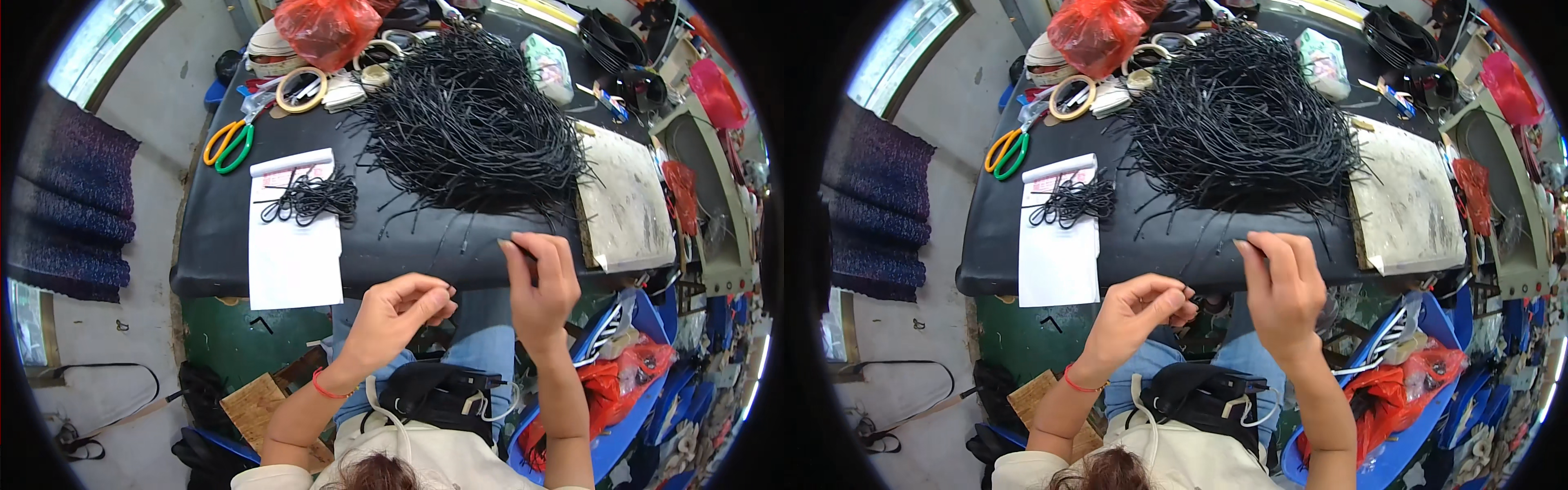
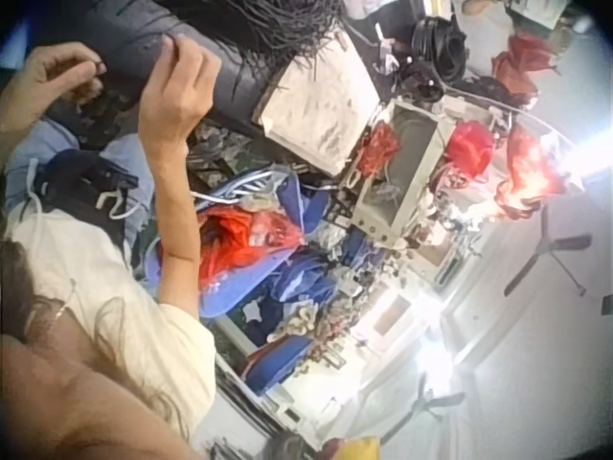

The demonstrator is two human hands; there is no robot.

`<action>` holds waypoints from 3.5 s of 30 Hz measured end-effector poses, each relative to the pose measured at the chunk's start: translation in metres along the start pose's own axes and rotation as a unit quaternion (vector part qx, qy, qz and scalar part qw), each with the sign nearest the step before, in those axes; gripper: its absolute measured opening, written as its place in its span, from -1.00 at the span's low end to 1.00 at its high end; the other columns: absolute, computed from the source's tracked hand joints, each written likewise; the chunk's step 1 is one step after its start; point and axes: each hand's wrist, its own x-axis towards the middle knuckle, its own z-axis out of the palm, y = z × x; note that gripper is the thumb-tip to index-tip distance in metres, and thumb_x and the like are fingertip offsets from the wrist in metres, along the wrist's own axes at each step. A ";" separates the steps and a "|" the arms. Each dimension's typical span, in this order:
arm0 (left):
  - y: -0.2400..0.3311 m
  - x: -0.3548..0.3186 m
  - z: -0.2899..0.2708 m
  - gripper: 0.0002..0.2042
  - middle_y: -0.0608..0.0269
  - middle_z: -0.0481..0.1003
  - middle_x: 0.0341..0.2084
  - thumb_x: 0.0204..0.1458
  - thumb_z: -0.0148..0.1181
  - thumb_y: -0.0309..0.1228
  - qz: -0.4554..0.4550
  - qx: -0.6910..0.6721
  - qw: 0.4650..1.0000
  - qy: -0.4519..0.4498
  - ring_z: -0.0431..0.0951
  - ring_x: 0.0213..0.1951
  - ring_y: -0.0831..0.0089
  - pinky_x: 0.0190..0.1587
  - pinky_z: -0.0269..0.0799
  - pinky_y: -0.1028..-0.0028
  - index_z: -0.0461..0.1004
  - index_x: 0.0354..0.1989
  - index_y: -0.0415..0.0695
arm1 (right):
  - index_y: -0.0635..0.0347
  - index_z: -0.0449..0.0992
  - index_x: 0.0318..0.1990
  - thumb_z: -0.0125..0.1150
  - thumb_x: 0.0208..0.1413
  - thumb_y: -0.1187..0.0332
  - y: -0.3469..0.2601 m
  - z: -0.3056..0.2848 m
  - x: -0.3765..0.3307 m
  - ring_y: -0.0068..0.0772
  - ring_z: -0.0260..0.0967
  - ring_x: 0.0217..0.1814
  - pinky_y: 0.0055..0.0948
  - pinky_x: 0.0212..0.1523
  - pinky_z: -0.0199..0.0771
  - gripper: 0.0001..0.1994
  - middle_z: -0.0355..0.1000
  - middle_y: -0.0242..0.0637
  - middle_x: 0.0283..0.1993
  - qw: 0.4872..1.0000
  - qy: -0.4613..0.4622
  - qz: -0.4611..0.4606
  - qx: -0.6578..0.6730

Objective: The person sits at a workbench and repeatedly ties black cable ties by hand. They pick up individual ties from a large pile, loop them, and pull the ends to tighten the knot. The finished ties are placed on a white sheet of paper to the left of the workspace.

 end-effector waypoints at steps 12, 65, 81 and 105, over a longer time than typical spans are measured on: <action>-0.007 0.009 0.009 -0.79 0.19 0.50 -0.34 0.11 0.05 -0.39 -0.058 -0.077 0.995 0.008 0.53 -0.29 0.52 -0.30 0.50 0.62 0.43 -0.18 -0.29 | 0.27 0.41 -0.40 0.25 -0.15 0.60 -0.005 0.012 -0.008 -0.22 0.34 -0.43 -0.37 -0.46 0.36 -0.85 0.36 -0.20 -0.44 1.000 -0.012 -0.001 -0.007; 0.002 0.009 0.037 -0.82 0.20 0.46 -0.47 0.01 0.06 -0.56 -0.003 0.036 0.996 0.077 0.45 -0.49 0.56 -0.42 0.38 0.63 0.42 -0.21 -0.35 | 0.21 0.40 -0.33 0.00 -0.06 0.46 -0.009 -0.025 -0.053 -0.07 0.33 -0.27 -0.25 -0.26 0.35 -0.88 0.37 -0.14 -0.38 0.963 -0.180 0.062 0.190; -0.020 0.007 0.019 -0.87 0.19 0.50 -0.38 0.00 0.14 -0.57 0.056 -0.109 0.991 0.049 0.51 -0.35 0.58 -0.25 0.46 0.59 0.43 -0.26 -0.29 | 0.35 0.43 -0.32 0.16 0.05 0.44 -0.012 -0.004 -0.049 -0.68 0.39 -0.46 -0.66 -0.43 0.37 -0.87 0.48 -0.32 -0.48 0.868 -0.211 0.314 0.323; -0.008 0.000 0.014 -0.75 0.13 0.53 -0.45 -0.07 0.22 -0.48 0.016 0.185 0.979 -0.083 0.52 -0.39 0.56 -0.29 0.42 0.58 0.43 -0.23 -0.35 | 0.24 0.36 -0.41 0.15 0.10 0.34 -0.003 0.009 -0.053 -0.83 0.16 -0.50 -0.75 -0.51 0.15 -0.83 0.32 -0.52 -0.52 0.785 -0.186 0.425 0.412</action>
